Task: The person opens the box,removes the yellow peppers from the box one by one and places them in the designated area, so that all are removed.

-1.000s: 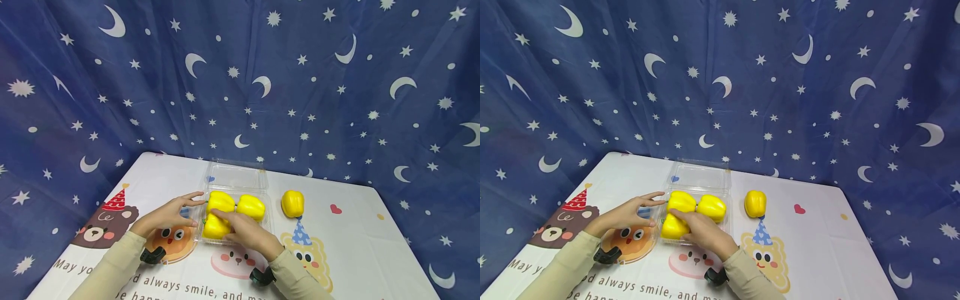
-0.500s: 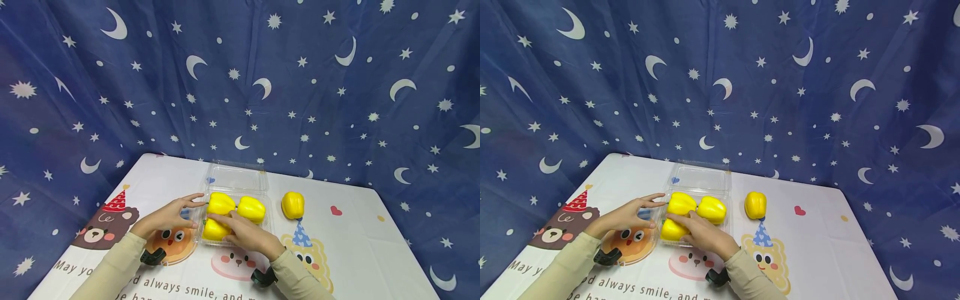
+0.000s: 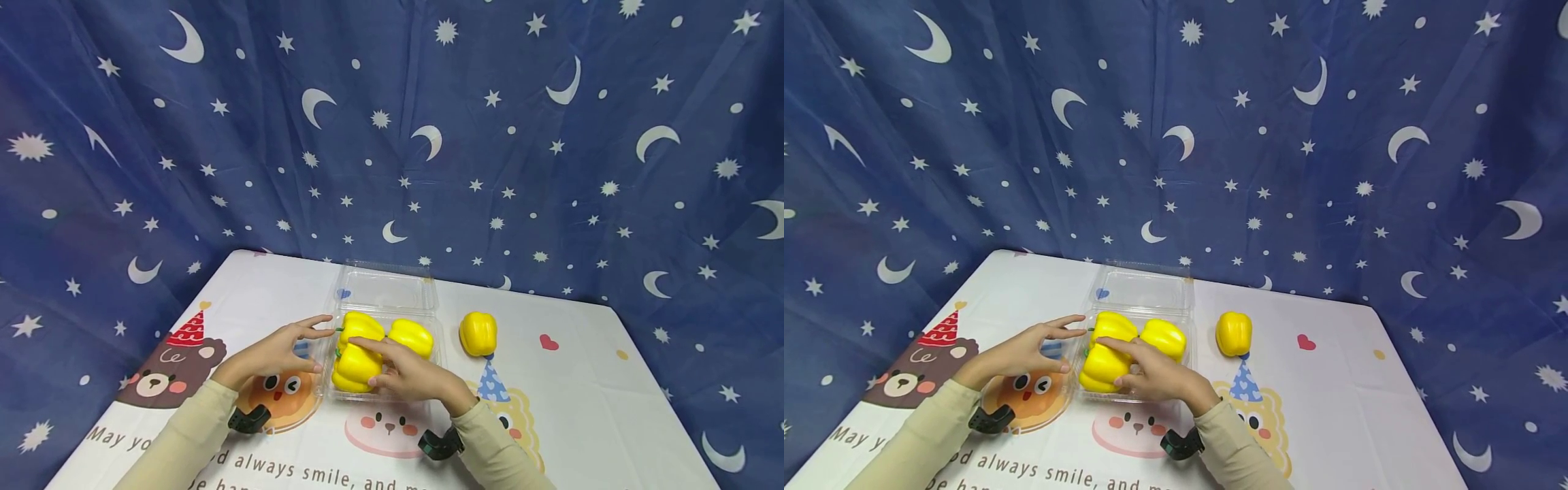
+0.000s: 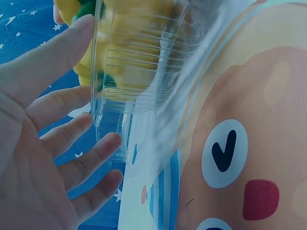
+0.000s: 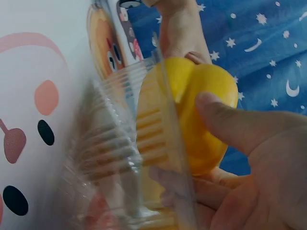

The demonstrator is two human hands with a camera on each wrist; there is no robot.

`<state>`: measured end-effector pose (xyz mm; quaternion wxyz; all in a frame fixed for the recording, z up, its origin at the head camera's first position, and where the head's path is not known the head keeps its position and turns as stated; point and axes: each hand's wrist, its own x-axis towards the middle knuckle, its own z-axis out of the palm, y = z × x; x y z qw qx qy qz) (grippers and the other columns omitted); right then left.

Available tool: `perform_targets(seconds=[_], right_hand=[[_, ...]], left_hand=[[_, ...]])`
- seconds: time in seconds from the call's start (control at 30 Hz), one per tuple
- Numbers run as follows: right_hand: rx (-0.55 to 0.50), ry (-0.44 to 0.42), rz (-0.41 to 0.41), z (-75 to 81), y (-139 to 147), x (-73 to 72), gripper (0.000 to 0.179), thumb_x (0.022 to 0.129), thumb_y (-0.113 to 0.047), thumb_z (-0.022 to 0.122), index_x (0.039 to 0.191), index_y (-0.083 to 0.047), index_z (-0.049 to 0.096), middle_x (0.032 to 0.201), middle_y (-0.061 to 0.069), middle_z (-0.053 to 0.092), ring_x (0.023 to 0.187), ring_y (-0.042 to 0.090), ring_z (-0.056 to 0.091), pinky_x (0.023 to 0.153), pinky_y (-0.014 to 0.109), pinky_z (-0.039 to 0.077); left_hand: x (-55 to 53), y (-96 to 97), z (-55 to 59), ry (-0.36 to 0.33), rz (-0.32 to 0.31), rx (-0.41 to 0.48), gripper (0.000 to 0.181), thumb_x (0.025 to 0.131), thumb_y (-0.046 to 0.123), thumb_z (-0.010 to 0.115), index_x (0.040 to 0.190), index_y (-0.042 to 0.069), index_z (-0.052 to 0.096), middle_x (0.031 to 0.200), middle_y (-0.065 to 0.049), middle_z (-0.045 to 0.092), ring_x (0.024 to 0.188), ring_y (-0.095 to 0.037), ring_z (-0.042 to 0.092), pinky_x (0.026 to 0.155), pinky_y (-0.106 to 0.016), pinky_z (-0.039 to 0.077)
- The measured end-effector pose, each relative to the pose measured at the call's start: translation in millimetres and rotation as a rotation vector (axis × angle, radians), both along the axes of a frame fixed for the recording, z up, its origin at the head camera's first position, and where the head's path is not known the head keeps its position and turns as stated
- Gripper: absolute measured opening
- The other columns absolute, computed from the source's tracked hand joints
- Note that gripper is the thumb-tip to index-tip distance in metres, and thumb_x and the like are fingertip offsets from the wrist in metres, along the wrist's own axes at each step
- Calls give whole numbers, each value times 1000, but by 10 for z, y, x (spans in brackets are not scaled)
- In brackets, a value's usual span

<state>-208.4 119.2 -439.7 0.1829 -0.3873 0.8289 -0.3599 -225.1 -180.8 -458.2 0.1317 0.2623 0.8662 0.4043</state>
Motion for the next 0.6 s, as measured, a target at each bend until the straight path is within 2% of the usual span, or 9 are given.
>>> perform_targets(seconds=[0.17, 0.27, 0.37, 0.6], right_hand=[[-59, -41, 20, 22, 40, 10, 72, 97, -12, 67, 160, -23, 33, 165, 1, 35, 127, 18, 48, 104, 39, 49], [-71, -31, 19, 42, 69, 27, 71, 97, -12, 67, 159, -21, 33, 164, 3, 36, 136, 20, 46, 114, 45, 45], [-60, -29, -4, 62, 105, 50, 72, 97, -12, 67, 159, -24, 34, 163, 3, 37, 145, 21, 42, 121, 45, 38], [-56, 7, -69, 110, 198, 143, 72, 96, -16, 69, 158, -29, 35, 147, 4, 53, 127, 19, 51, 114, 43, 46]], left_hand=[[-5, -6, -2, 7, 4, -8, 63, 86, 24, 82, 142, 9, 59, 166, -13, 31, 152, -47, 24, 115, -70, 32], [-8, 0, -7, 6, 8, -1, 64, 85, 23, 82, 142, 9, 59, 166, -13, 31, 153, -46, 24, 116, -70, 30], [-5, 5, -7, 7, 8, 4, 64, 85, 23, 82, 142, 8, 59, 166, -13, 31, 153, -46, 23, 116, -70, 29], [10, 20, -3, -13, 20, 8, 64, 84, 21, 82, 143, 10, 58, 166, -10, 31, 154, -44, 23, 118, -70, 27]])
